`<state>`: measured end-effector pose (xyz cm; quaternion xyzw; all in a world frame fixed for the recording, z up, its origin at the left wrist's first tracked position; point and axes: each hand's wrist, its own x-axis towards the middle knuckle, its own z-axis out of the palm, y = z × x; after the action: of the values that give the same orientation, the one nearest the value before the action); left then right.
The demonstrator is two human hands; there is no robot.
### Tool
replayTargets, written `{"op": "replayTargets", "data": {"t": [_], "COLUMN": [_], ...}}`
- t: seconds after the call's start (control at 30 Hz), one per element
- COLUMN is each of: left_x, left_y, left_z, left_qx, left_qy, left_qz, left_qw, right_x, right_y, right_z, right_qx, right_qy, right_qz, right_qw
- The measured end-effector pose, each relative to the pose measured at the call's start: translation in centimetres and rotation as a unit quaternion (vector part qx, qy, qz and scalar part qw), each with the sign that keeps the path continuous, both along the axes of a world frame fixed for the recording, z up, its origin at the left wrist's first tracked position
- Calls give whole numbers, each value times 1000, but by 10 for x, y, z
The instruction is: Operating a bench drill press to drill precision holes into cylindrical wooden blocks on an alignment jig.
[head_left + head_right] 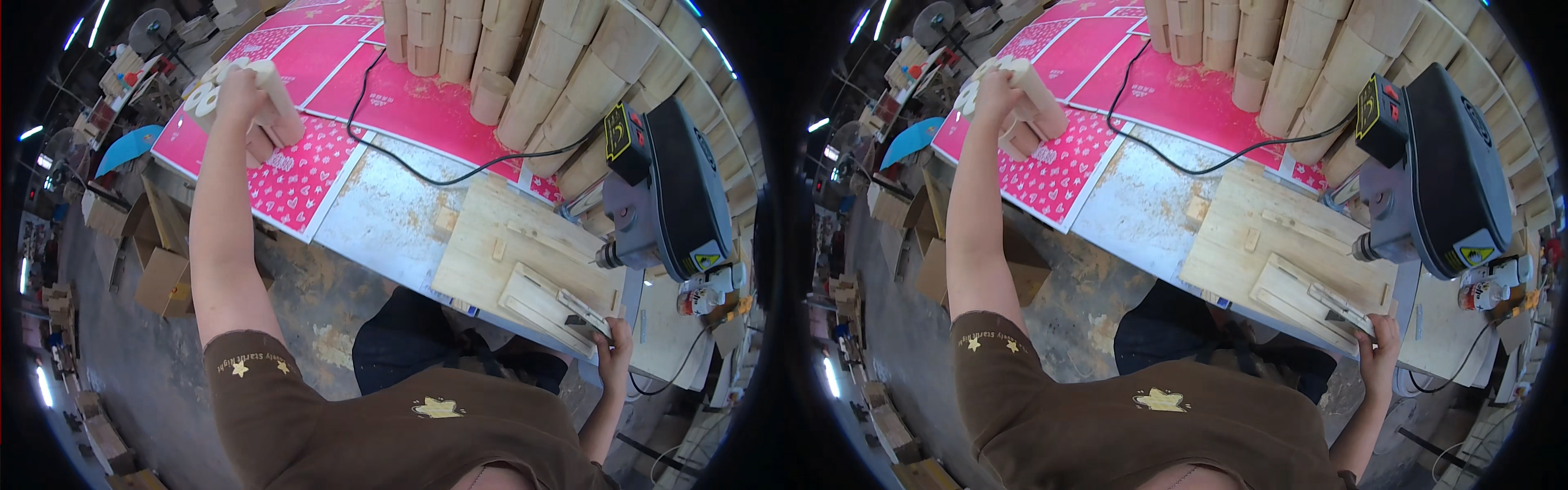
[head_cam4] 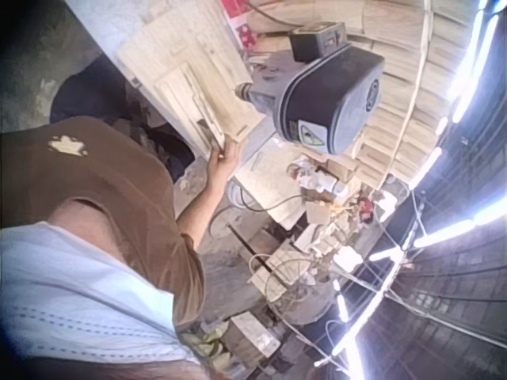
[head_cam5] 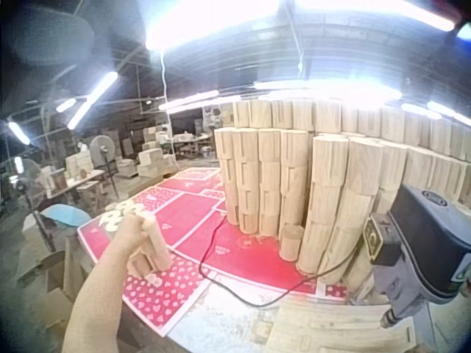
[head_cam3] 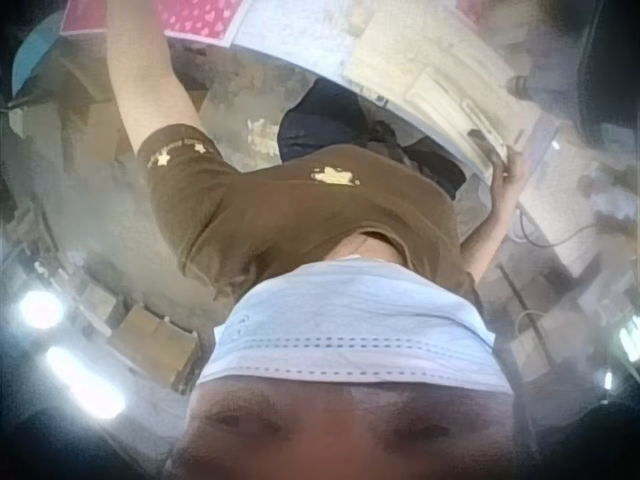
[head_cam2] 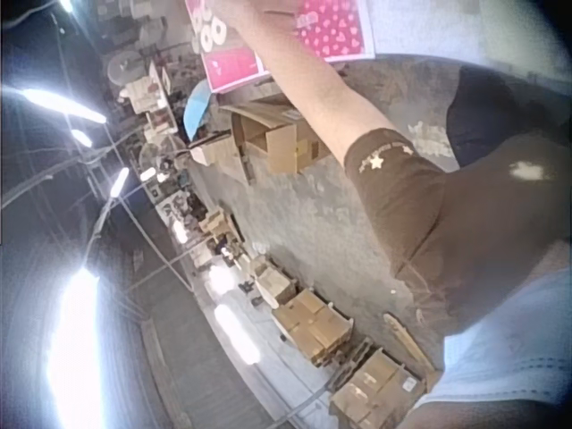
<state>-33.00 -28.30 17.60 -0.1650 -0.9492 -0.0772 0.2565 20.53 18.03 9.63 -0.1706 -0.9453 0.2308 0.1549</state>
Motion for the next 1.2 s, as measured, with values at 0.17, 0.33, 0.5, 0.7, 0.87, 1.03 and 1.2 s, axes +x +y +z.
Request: {"op": "replayTargets", "data": {"t": [0.17, 0.33, 0.5, 0.7, 0.87, 1.03, 1.2], "left_x": [-50, -66, -31, 13, 14, -2, 7], "left_y": [-5, -14, 97, 280, 370, 379, 368], "left_z": [-11, -20, -55, -116, -163, -154, -145], "left_qx": [-60, -96, 78, 264, 314, 398, 417], "left_qy": [-19, -35, 71, -196, -206, -253, -273], "left_qz": [111, 118, -36, -252, -191, -218, -208], "left_qw": [992, 988, 994, 910, 907, 854, 841], "right_x": [0, -11, -12, -12, -10, -10, -10], "right_y": [-3, -11, -12, -9, -9, -10, -9], "right_z": [0, 5, 7, 1, 1, 2, 3], "right_qx": [2, 2, 44, 61, 78, 70, 55], "right_qy": [-28, -16, -15, 1, 3, 4, 9], "right_qz": [-34, -19, -41, -34, -36, -25, -27], "right_qw": [999, 1000, 998, 998, 996, 997, 998]}}
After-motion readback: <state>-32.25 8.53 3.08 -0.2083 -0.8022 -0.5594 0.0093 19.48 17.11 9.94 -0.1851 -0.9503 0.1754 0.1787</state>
